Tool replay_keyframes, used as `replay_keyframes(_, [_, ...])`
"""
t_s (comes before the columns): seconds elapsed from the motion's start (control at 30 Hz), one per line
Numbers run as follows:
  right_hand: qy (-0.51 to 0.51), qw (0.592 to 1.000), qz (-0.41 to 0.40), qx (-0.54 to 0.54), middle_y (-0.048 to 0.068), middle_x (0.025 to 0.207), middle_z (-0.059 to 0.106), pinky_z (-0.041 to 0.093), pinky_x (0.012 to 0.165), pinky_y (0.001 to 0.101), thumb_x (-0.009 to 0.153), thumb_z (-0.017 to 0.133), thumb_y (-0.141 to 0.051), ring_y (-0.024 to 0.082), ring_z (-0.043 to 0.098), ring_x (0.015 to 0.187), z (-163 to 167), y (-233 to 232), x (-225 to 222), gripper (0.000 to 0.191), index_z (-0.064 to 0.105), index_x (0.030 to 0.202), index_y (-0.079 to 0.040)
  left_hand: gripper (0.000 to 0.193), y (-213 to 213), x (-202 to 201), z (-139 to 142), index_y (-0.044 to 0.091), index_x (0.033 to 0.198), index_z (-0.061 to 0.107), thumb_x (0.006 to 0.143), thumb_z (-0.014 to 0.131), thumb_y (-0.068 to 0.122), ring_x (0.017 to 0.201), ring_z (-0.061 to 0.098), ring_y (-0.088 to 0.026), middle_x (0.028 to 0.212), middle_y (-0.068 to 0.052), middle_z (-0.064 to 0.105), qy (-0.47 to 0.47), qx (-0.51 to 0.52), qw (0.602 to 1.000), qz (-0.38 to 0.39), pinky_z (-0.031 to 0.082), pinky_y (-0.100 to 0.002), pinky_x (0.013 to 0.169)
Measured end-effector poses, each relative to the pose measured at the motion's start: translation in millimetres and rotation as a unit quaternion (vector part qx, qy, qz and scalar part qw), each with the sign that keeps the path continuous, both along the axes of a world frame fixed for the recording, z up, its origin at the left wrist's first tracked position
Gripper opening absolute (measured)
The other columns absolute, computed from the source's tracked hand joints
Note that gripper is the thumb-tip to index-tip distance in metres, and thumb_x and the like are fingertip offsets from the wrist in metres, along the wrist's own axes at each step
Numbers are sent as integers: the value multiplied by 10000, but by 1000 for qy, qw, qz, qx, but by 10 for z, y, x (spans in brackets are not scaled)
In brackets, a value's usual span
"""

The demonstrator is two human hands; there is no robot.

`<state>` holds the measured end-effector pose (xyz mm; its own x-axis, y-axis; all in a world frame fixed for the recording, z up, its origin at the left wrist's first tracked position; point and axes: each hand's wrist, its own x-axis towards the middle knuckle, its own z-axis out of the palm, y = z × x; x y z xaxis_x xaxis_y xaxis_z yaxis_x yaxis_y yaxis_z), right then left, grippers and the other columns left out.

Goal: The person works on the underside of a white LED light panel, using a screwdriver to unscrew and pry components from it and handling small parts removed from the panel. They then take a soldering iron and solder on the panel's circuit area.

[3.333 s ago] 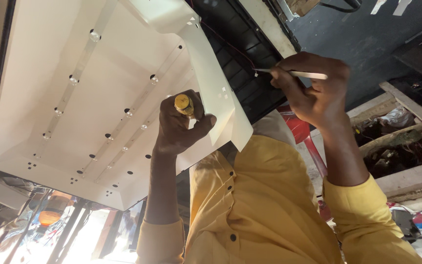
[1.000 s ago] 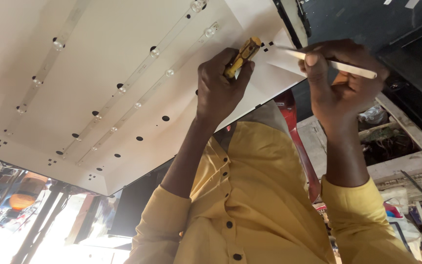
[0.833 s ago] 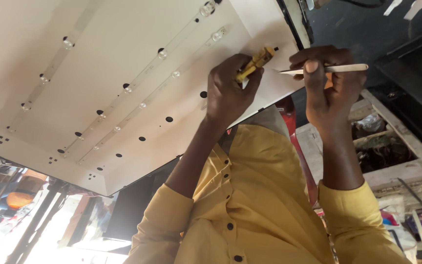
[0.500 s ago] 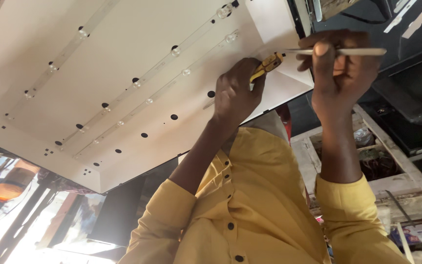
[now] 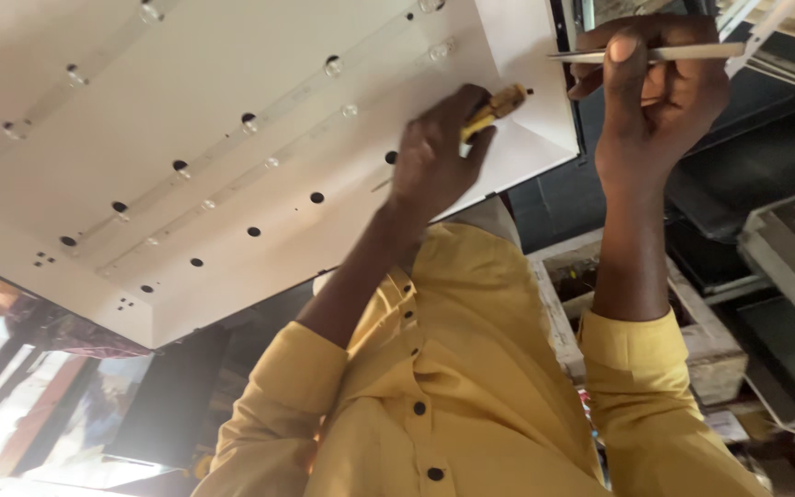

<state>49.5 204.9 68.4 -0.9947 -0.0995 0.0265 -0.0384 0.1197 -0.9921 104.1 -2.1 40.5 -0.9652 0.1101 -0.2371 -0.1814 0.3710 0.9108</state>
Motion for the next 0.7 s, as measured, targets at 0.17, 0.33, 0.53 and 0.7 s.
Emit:
replay_keyframes(0.17, [33, 999, 23, 0, 125, 987, 654, 578, 603, 272, 1226, 593, -163, 172, 686, 756, 177, 61, -10, 147, 572, 1247, -18, 241, -498, 27, 232, 61, 1135, 631, 947, 780, 85, 818, 759, -231, 969, -100, 739, -17, 26, 1000, -1, 603, -345, 717])
replay_keyframes(0.33, [-51, 999, 4, 15, 87, 935, 633, 480, 488, 231, 1157, 611, -144, 133, 647, 654, 364, -109, 80, 132, 593, 1105, -24, 262, -1100, 172, 549, 40, 1123, 651, 923, 820, 54, 702, 682, -207, 938, -95, 712, -4, -28, 999, 37, 538, -326, 631])
replay_keyframes(0.53, [-77, 979, 127, 137, 79, 893, 656, 501, 667, 242, 1219, 630, -91, 113, 677, 798, 523, -519, 280, 198, 595, 1082, 49, 296, -1709, 534, 760, 15, 1213, 661, 937, 757, -29, 777, 680, -226, 1046, -108, 652, 8, -101, 992, 71, 558, -349, 684])
replay_keyframes(0.7, [-39, 957, 185, 218, 96, 872, 665, 484, 672, 255, 1138, 649, -39, 119, 657, 760, 533, -897, 376, 144, 634, 1009, 22, 261, -2034, 832, 829, 28, 1183, 677, 938, 758, -14, 829, 698, -276, 1071, -99, 668, 9, -163, 984, 72, 561, -394, 730])
